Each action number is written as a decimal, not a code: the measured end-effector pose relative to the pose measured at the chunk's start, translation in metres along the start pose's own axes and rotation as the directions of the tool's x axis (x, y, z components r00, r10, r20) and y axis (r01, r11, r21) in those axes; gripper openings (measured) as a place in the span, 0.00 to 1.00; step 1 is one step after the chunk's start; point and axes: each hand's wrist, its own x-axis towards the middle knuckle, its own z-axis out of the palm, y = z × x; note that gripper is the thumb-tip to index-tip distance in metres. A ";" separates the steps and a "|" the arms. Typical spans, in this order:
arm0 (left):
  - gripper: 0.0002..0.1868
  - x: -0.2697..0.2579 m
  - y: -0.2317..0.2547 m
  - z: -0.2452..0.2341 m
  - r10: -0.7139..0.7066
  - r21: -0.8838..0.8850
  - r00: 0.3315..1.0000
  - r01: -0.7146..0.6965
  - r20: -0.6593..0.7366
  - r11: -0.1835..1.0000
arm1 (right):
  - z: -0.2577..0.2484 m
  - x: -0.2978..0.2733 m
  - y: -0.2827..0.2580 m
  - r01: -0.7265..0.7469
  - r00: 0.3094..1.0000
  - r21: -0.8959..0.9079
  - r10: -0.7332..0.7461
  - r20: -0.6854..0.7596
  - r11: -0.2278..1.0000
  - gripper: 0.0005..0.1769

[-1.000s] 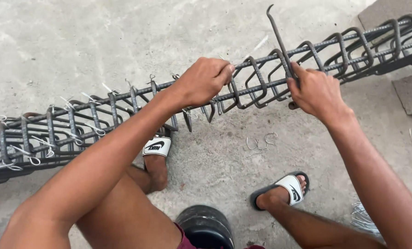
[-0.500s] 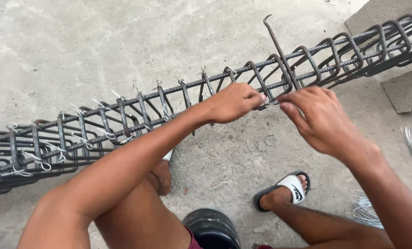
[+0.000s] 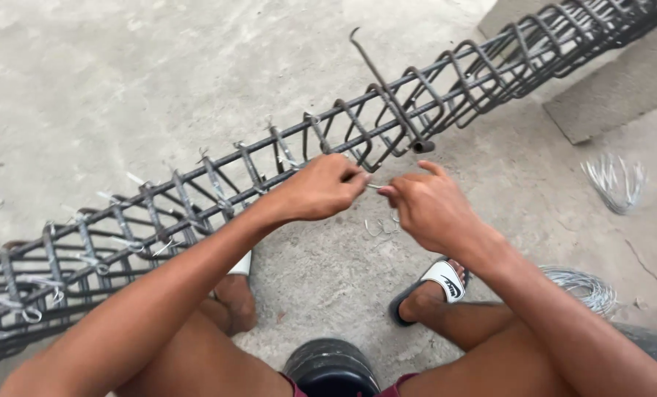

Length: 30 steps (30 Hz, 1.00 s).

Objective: Tying steel rebar intersections together using wire and a manual hook twisting tool

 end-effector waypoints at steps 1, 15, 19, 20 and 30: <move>0.23 0.000 -0.001 -0.003 -0.031 0.021 0.999 0.032 -0.015 0.999 | -0.007 0.005 -0.007 0.003 0.998 0.084 -0.008 0.057 0.996 0.22; 0.23 0.004 0.006 -0.016 -0.095 0.022 0.991 0.098 -0.092 0.995 | -0.010 0.046 -0.015 0.032 0.990 0.497 -0.096 0.104 0.867 0.19; 0.23 0.004 0.012 -0.021 -0.108 0.022 0.967 0.116 -0.231 0.993 | 0.014 0.055 -0.009 0.039 0.999 0.338 -0.035 -0.018 0.940 0.17; 0.24 0.005 0.010 -0.020 -0.103 0.014 0.959 0.111 -0.266 0.994 | 0.014 0.056 -0.011 0.040 0.998 0.318 -0.022 -0.061 0.947 0.15; 0.25 0.021 -0.004 -0.008 -0.076 0.141 0.927 0.137 -0.368 0.981 | 0.035 0.060 0.003 0.062 0.981 0.175 -0.027 -0.193 0.983 0.09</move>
